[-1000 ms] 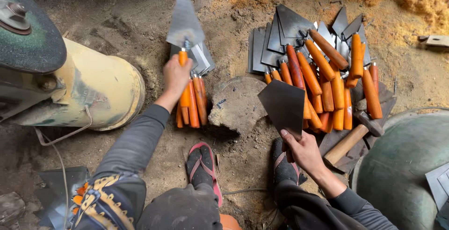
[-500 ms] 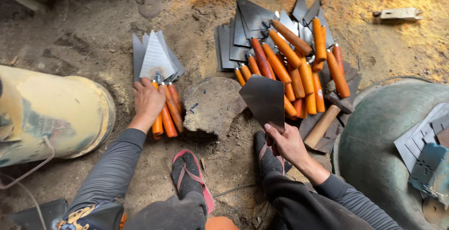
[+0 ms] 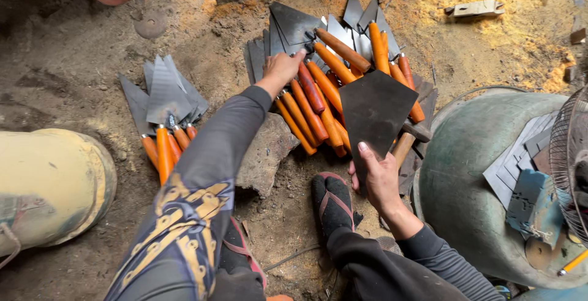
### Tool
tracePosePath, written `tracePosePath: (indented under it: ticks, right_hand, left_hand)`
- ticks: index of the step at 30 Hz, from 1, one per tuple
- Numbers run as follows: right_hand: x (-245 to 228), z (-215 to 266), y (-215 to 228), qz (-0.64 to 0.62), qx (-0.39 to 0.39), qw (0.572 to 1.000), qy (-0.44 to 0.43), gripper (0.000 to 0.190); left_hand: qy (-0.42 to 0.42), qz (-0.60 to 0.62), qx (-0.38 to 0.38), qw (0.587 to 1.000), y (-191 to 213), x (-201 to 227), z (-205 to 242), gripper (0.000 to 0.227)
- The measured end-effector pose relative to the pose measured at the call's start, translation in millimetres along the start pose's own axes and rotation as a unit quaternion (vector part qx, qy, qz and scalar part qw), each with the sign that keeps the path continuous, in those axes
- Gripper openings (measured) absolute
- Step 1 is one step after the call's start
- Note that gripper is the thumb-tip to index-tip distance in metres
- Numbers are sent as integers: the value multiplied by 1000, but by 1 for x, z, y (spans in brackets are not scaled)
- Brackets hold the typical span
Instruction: The person assembles trowels by inserting metal blades into wooden handles. They repeatedly pick up a handle and a blade, insert the blade into the handle, and place the assembled trowel on the floor.
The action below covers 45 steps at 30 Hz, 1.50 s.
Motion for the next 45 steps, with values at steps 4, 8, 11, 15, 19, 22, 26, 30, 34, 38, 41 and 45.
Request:
tracePosePath:
  ticks: [4, 8, 11, 15, 19, 22, 26, 30, 34, 38, 41, 45]
  right_hand:
    - [0, 3, 4, 21, -1, 1000, -1, 33]
    - [-2, 6, 1, 38, -4, 999, 3, 35]
    - [-7, 2, 0, 52, -14, 999, 1, 34]
    - [-6, 11, -16, 30, -73, 996, 31, 37]
    - [-17, 20, -52, 166, -122, 973, 103, 44]
    - [-29, 27, -75, 211, -123, 961, 127, 37]
    - [-52, 37, -90, 213, -131, 946, 208, 33]
    - [-75, 50, -87, 178, -98, 905, 373, 25]
    - [-33, 28, -115, 445, -121, 834, 304, 16]
    - [-7, 19, -99, 388, -120, 900, 156, 20]
    - [-26, 19, -83, 342, -113, 919, 163, 23]
    - [-45, 35, -81, 249, -154, 927, 235, 25]
  left_hand:
    - [34, 52, 24, 998, -28, -11, -13, 56]
    - [44, 119, 139, 982, 21, -39, 0, 45]
    - [12, 258, 109, 960, 58, -53, 36, 36]
    - [-28, 302, 5, 953, 81, -65, 147, 27]
    - [-15, 503, -54, 863, 72, -48, 254, 18]
    - [42, 568, -83, 817, 45, -39, 295, 21]
    - [79, 590, -83, 800, 24, -40, 308, 19]
    - [98, 651, -60, 750, 18, -47, 305, 15]
    - [102, 644, -80, 754, 12, -44, 301, 15]
    - [67, 428, -89, 897, 21, -54, 299, 10]
    - [-38, 133, -77, 987, 54, -57, 286, 14]
    - [-123, -19, -72, 990, 92, -72, 283, 20]
Point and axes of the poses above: each hand's wrist, its own z-axis away from the middle knuckle, its own y-axis out of the back of the hand, x = y × z, the point moved 10 cm from there along -z, towards the middle knuckle
